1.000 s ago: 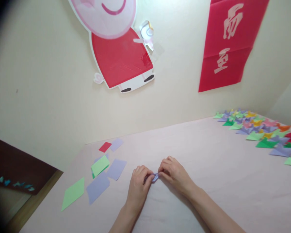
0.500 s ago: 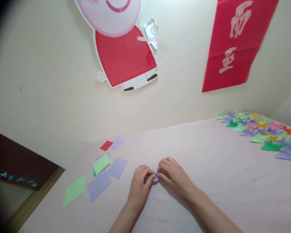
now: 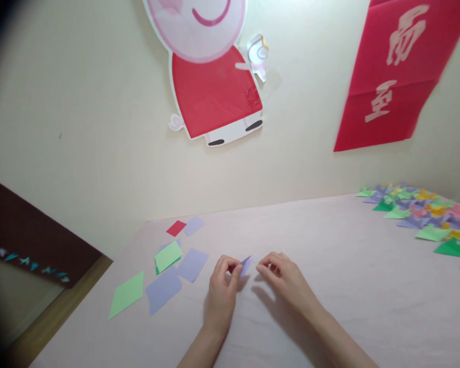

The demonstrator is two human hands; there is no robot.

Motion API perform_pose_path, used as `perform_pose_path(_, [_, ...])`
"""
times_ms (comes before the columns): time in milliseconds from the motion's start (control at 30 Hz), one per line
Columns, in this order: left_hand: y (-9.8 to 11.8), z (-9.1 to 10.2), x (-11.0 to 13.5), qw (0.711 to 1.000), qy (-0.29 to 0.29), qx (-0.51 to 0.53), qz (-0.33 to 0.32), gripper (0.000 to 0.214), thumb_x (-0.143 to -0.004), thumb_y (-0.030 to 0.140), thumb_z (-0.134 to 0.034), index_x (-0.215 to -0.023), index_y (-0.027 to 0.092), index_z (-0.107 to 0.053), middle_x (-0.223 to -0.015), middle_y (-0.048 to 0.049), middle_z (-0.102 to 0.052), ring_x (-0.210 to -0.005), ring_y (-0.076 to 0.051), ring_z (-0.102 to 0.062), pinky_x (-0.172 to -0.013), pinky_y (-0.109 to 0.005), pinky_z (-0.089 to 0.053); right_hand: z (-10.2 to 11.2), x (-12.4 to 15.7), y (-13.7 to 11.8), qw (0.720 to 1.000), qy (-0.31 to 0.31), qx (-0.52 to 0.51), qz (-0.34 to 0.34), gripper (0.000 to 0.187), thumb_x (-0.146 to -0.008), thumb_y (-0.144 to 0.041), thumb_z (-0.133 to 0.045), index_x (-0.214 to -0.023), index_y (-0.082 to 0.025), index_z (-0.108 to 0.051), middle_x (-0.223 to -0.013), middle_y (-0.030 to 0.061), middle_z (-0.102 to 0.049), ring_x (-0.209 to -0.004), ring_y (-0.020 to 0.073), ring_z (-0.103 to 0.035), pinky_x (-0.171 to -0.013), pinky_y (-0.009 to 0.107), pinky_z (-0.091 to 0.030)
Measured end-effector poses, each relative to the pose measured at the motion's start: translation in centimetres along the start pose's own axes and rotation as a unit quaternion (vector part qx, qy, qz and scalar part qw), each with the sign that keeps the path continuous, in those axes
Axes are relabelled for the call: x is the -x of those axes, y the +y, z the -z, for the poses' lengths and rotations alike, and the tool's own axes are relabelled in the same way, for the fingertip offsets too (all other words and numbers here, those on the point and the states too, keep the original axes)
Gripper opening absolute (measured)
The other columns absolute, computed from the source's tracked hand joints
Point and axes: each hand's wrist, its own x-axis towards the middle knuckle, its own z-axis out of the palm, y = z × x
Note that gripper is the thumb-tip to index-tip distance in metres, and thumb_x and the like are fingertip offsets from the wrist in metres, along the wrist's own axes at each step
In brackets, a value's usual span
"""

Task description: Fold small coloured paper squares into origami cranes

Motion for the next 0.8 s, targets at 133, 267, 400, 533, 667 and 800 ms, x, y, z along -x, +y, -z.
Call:
perform_pose_path(133, [1.1, -0.6, 0.3, 0.999, 0.027, 0.013, -0.038, 0.013, -0.094, 0.023, -0.051, -0.084, 0.022, -0.058, -0.086, -0.0008, -0.06, -0.086, -0.019, -0.057, -0.079, -0.03, -0.041, -3.4, 0.4, -1.3, 0.979, -0.038, -0.176, -0.099, 0.035, -0.077, -0.053, -0.065, -0.07, -0.02, -0.059, -0.06, -0.0009, -0.056, -0.054, 0.0151, -0.049, -0.053, 0.029, -0.039])
perform_pose_path(267, [0.9, -1.1, 0.7, 0.998, 0.032, 0.045, -0.033, 0.013, -0.094, 0.023, -0.052, -0.082, 0.022, -0.057, -0.09, -0.0017, -0.062, -0.092, -0.019, -0.057, -0.085, -0.031, -0.04, -4.0, 0.7, -1.6, 0.969, 0.024, -0.235, -0.077, 0.034, -0.079, -0.054, -0.065, -0.075, -0.02, -0.063, -0.072, 0.0022, -0.061, -0.066, 0.0177, -0.054, -0.06, 0.03, -0.043])
perform_pose_path(400, [0.5, -1.2, 0.9, 0.998, -0.01, 0.059, 0.032, 0.007, -0.093, 0.026, -0.054, -0.09, 0.022, -0.06, -0.092, -0.0009, -0.062, -0.09, -0.018, -0.056, -0.082, -0.029, -0.041, -3.4, 0.8, -1.0, 0.98, 0.04, -0.19, -0.038, 0.029, -0.084, -0.048, -0.061, -0.078, -0.02, -0.067, -0.081, 0.0046, -0.064, -0.078, 0.0209, -0.057, -0.071, 0.033, -0.045])
perform_pose_path(533, [0.4, -1.2, 0.6, 0.992, -0.053, 0.068, 0.089, 0.011, -0.091, 0.027, -0.056, -0.086, 0.022, -0.064, -0.087, -0.0003, -0.061, -0.084, -0.018, -0.055, -0.077, -0.027, -0.04, -3.1, 0.5, -0.3, 0.987, 0.047, -0.154, -0.024, 0.027, -0.084, -0.045, -0.062, -0.077, -0.02, -0.066, -0.083, 0.0042, -0.063, -0.079, 0.0203, -0.058, -0.073, 0.032, -0.046])
perform_pose_path(667, [0.1, -1.4, 0.4, 0.982, -0.08, 0.115, 0.128, 0.015, -0.09, 0.031, -0.056, -0.082, 0.021, -0.065, -0.081, 0.0001, -0.06, -0.076, -0.017, -0.055, -0.071, -0.026, -0.04, -3.0, 0.3, -0.1, 0.977, 0.046, -0.201, -0.061, 0.03, -0.078, -0.046, -0.067, -0.091, -0.019, -0.067, -0.084, 0.0036, -0.066, -0.076, 0.0195, -0.059, -0.071, 0.031, -0.048])
perform_pose_path(800, [-0.4, -1.6, 0.5, 0.982, -0.092, 0.112, 0.117, 0.013, -0.088, 0.032, -0.059, -0.084, 0.021, -0.065, -0.081, 0.001, -0.06, -0.074, -0.016, -0.054, -0.068, -0.025, -0.04, -2.8, 0.3, -0.1, 0.972, 0.011, -0.223, -0.07, 0.03, -0.081, -0.047, -0.064, -0.076, -0.018, -0.066, -0.072, 0.002, -0.064, -0.071, 0.018, -0.057, -0.069, 0.03, -0.046])
